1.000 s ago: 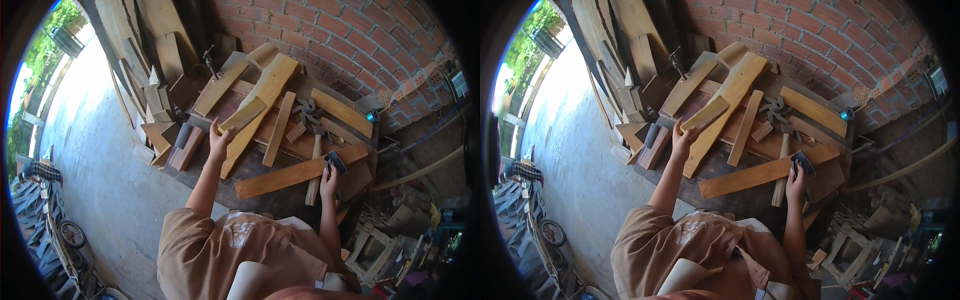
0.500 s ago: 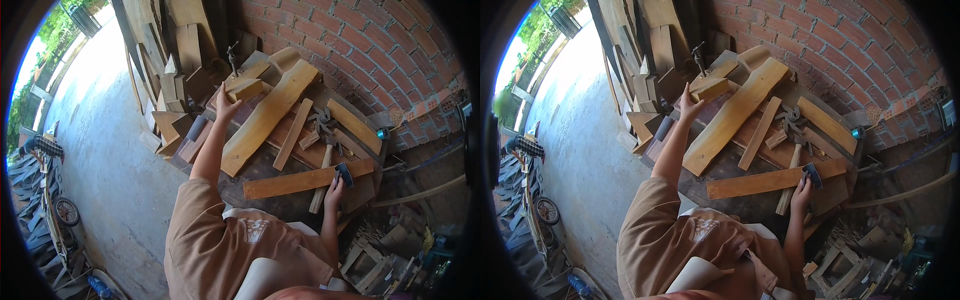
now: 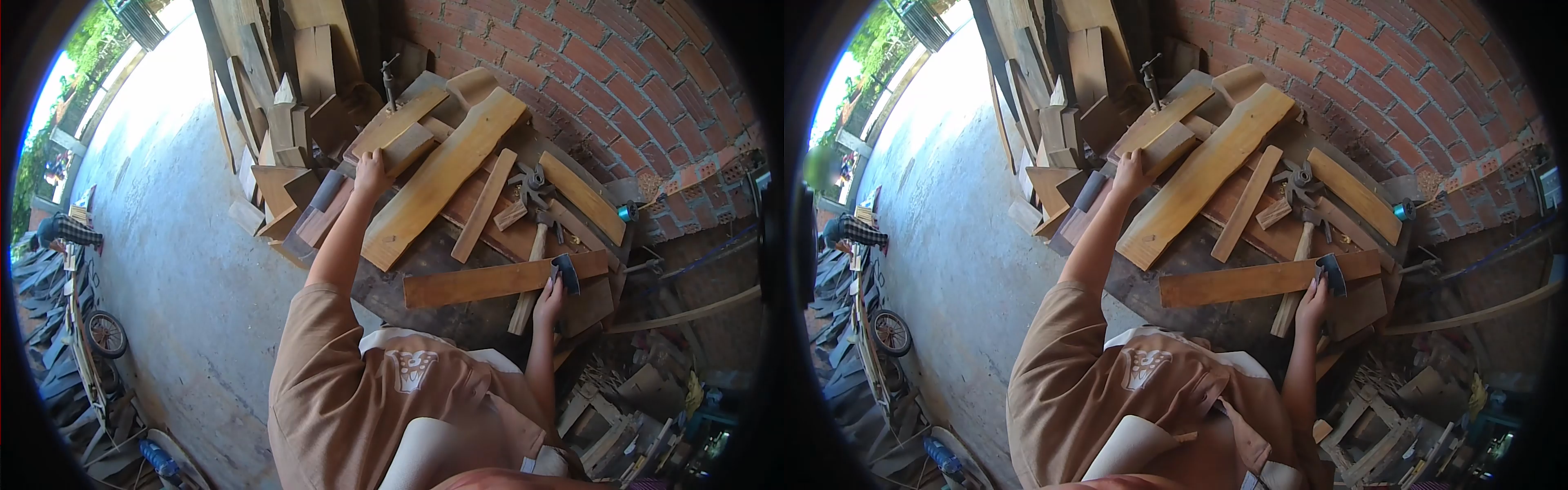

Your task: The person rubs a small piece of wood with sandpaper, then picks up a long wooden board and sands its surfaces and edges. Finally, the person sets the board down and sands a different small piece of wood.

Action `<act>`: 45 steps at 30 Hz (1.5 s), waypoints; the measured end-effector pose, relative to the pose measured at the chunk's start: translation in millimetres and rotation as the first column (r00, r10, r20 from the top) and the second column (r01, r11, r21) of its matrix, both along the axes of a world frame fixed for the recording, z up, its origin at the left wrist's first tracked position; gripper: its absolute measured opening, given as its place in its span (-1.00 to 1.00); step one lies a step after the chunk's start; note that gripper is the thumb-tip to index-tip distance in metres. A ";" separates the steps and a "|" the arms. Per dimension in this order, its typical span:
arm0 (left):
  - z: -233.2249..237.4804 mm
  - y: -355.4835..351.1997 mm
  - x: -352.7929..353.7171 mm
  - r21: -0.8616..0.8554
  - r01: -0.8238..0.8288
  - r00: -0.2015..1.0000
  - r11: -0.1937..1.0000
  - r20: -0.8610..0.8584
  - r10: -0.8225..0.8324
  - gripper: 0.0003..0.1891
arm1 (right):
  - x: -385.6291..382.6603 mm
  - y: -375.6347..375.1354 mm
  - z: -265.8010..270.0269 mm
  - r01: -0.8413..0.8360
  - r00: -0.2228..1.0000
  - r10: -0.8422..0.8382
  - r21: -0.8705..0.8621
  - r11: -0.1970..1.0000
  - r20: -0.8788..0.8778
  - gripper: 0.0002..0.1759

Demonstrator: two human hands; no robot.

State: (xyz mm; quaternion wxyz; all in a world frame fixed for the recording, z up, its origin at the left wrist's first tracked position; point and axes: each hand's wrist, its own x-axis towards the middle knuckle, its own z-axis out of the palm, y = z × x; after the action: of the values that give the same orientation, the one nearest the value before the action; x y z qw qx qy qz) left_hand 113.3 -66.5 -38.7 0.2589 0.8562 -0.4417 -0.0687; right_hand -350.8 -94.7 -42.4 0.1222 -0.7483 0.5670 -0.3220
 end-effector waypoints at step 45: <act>-102.5 203.4 264.3 -0.067 -0.479 0.716 0.876 -0.607 0.345 -0.57 | 198.6 91.6 -5.9 -0.464 0.661 0.570 0.331 0.822 -0.487 -0.60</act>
State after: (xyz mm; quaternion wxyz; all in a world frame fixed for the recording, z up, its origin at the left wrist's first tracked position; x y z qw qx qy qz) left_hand 377.6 136.9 -141.2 0.4817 0.8370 -0.1436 -0.2163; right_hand -152.2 -3.1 -48.4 0.1012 -0.9249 0.3661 0.0155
